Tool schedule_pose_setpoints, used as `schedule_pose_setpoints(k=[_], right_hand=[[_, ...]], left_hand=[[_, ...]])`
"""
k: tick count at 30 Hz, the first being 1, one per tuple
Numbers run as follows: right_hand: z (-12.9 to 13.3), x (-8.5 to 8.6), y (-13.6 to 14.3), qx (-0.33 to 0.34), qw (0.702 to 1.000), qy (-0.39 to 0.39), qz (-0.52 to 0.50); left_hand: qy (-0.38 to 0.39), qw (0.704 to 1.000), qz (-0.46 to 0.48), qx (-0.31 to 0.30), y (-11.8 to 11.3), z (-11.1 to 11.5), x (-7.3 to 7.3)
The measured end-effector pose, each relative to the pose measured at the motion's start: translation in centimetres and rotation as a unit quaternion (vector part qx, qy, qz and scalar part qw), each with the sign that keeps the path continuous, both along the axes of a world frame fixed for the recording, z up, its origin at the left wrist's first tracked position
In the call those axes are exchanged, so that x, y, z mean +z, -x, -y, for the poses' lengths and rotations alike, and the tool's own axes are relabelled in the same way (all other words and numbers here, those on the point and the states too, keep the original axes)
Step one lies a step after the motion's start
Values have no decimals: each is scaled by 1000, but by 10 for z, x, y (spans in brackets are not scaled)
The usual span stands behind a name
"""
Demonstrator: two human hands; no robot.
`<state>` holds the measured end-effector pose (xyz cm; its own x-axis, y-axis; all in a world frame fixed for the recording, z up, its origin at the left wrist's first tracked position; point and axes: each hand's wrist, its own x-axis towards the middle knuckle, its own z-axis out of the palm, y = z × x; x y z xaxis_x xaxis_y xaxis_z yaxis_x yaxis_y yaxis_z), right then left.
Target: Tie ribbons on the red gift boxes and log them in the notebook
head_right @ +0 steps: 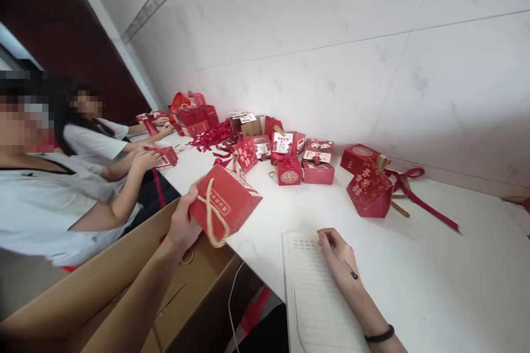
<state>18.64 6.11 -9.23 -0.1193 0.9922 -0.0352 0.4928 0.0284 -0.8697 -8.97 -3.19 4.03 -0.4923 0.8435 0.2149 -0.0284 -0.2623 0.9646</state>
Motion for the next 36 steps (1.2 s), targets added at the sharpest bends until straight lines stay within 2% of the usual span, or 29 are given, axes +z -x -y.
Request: schedule_pose_setpoints(k=[3,9,11,15,22,24,26,28,30,31,32,33,34,36], right_hand=[[1,6,0,-8,1000,23,17],[2,9,0,-19,999,41,24],[3,10,0,-25,998,46,23],[4,12,-1,-36,997,55,28],[6,16,-1,-38,997,61,30],[6,16,-1,-39,997,63,35],[6,17,-1,-42,996,69,41],[6,16,-1,-45,995,73,43],[6,16,-2,-47,995,77,49],[6,16,-1,-48,994,79,52],[6,16,-1,-48,994,81,57],[6,16,-1,-49,993,82,63],[6,17,0,-49,993,81,69],[7,19,0,-50,993,75,77]], left_hand=[[29,980,194,-32,5,18,-5],[109,902,375,-182,4,42,-10],[115,886,400,-204,2,44,-13],[110,879,398,-238,1,44,-18],[112,874,406,-242,3,49,-19],[117,889,396,-199,7,51,-23],[100,923,358,-101,18,54,-34],[74,956,281,30,38,62,-54],[85,970,161,161,66,79,-84],[108,964,81,229,81,91,-100],[133,943,-18,304,97,104,-118],[160,918,-122,342,111,119,-136],[183,887,-209,368,123,134,-153],[239,828,-338,379,142,161,-185]])
